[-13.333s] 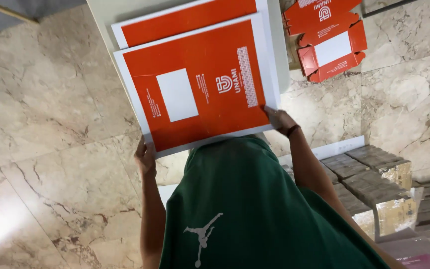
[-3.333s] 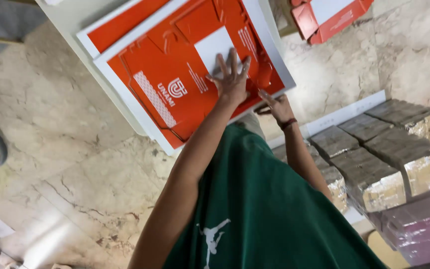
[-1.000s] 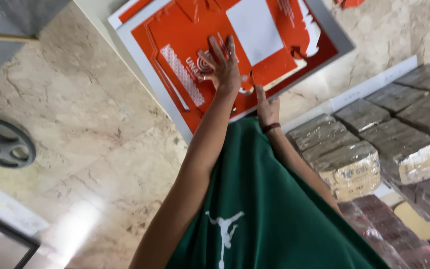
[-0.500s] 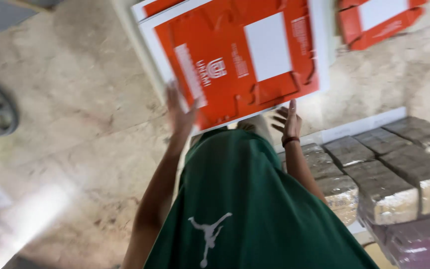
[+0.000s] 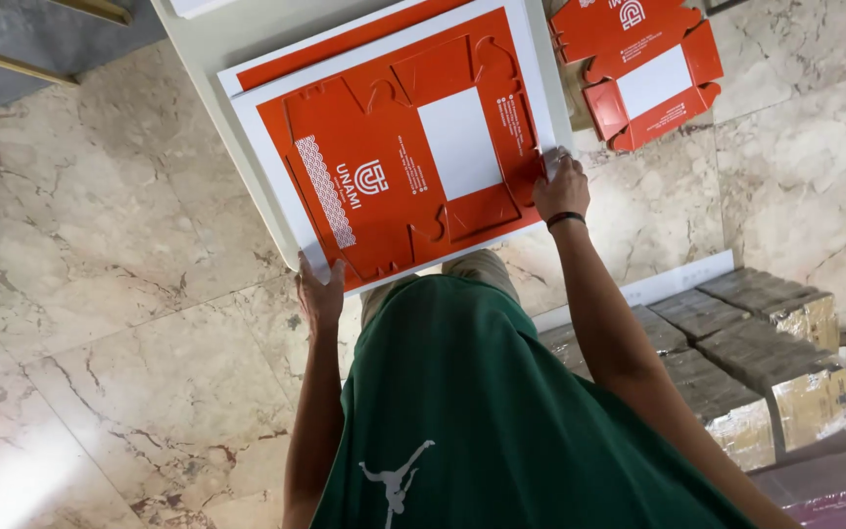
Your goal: Punching out die-cut cardboard box templates from sheets and stacking them.
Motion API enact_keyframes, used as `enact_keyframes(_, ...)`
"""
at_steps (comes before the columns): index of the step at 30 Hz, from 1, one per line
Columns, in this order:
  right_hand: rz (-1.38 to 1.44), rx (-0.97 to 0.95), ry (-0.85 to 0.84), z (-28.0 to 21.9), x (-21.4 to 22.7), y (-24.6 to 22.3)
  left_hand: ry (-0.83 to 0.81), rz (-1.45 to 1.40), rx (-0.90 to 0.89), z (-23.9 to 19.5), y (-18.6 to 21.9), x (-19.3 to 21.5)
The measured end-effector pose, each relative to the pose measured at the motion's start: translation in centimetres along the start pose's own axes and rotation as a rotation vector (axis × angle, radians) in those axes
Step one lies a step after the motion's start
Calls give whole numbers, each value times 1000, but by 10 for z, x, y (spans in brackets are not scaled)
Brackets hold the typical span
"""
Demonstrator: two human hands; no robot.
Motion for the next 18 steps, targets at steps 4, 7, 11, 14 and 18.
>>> enact_keyframes(4, 134, -67, -206, 14, 20, -10, 84, 64, 13, -27, 21, 15)
enact_keyframes(7, 167, -8, -141, 32, 17, -14, 115, 73, 34, -39, 28, 19)
enact_keyframes(11, 77, 105, -119, 62, 23, -32, 133, -29, 79, -14, 20, 11)
enact_keyframes(14, 10, 35, -282, 72, 49, -59, 68, -9, 114, 19, 32, 14)
enact_keyframes(18, -175, 1, -391, 93, 40, -54, 76, 40, 59, 39, 61, 26)
Point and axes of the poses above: each hand's wrist, its own z-axis towards the middle knuckle, its own x-axis out of the back of the hand, y = z × x, the point moved 4 cm from there along z, towards the middle knuckle, and after that the axes turned 11 degrees about x, right-handed, at the moved point
